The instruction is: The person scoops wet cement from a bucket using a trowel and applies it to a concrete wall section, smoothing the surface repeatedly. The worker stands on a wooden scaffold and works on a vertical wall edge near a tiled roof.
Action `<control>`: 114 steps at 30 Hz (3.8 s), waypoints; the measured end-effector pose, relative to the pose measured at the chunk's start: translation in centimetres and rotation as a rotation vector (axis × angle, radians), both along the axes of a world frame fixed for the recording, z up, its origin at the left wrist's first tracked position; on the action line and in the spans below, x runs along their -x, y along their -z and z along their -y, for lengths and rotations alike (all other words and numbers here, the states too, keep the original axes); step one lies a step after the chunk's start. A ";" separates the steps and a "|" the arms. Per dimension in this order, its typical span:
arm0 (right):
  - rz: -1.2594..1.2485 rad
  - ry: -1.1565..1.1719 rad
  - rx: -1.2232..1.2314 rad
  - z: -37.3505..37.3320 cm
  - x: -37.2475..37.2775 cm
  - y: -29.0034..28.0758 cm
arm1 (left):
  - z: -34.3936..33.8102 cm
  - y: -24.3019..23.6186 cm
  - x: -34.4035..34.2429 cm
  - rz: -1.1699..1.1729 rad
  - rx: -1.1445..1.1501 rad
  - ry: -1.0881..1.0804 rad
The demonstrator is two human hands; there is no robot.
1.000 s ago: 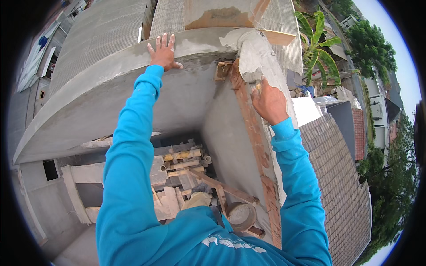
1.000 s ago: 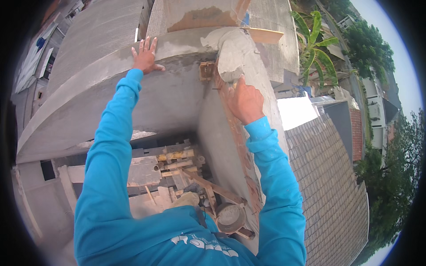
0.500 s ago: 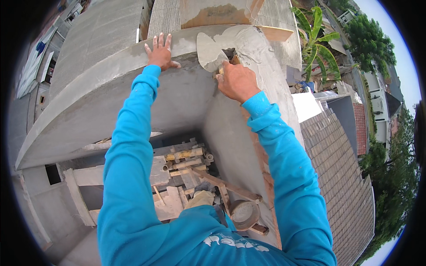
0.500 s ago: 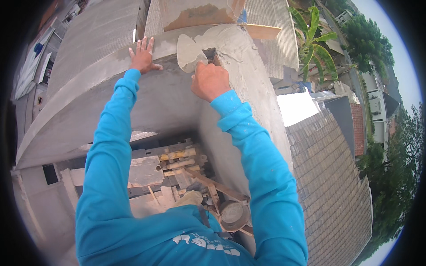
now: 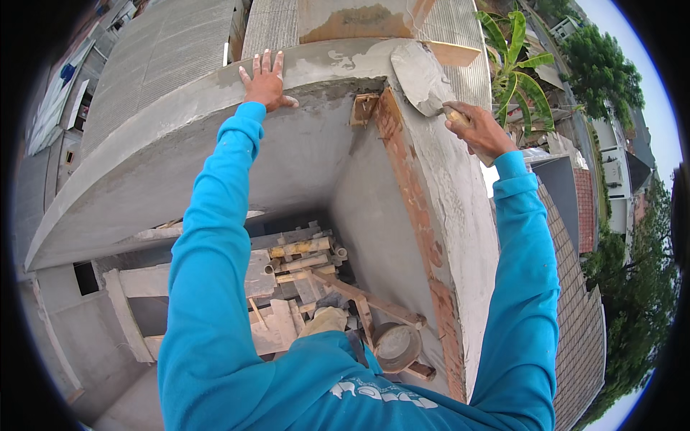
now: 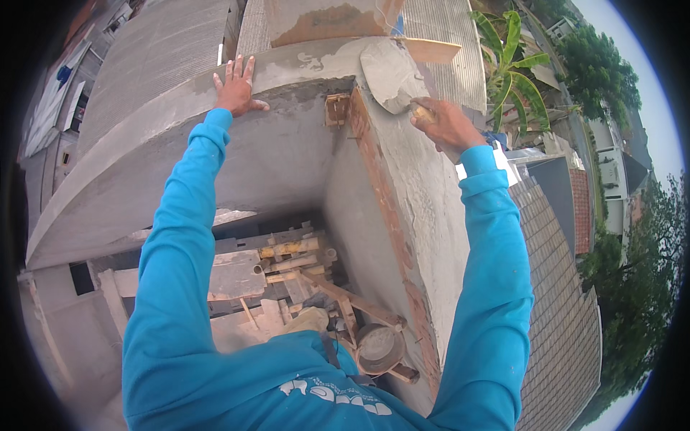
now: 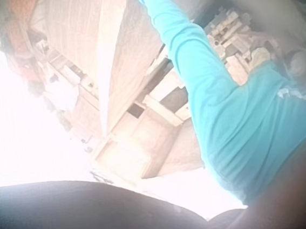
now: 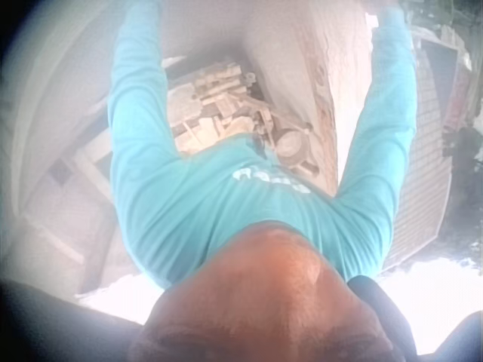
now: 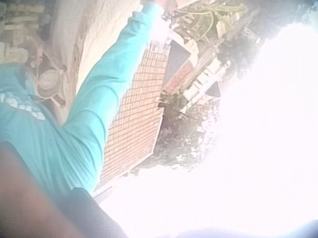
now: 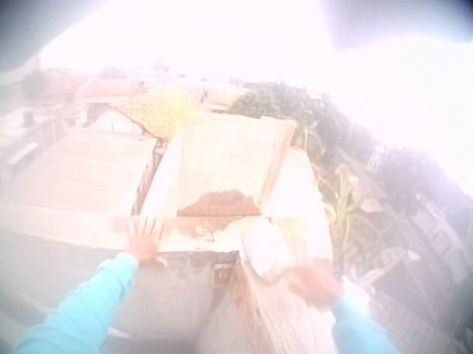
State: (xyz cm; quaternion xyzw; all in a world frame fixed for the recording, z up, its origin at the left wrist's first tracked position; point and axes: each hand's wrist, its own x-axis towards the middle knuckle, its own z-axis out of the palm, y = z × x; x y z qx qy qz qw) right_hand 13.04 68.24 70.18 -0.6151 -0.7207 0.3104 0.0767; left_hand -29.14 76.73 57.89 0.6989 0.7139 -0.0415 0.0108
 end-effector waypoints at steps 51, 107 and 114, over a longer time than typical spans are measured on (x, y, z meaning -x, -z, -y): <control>0.203 0.058 -0.051 -13.4 -10.8 3.4 | 0.1 -0.2 -0.2 -0.001 -0.017 0.021; 0.578 -0.013 -0.506 -1.9 -4.7 3.2 | -0.1 -0.1 -0.1 -0.008 0.003 -0.005; 0.150 -0.021 -0.225 -2.3 -12.4 3.9 | -0.8 0.5 -0.1 -0.025 -0.014 0.004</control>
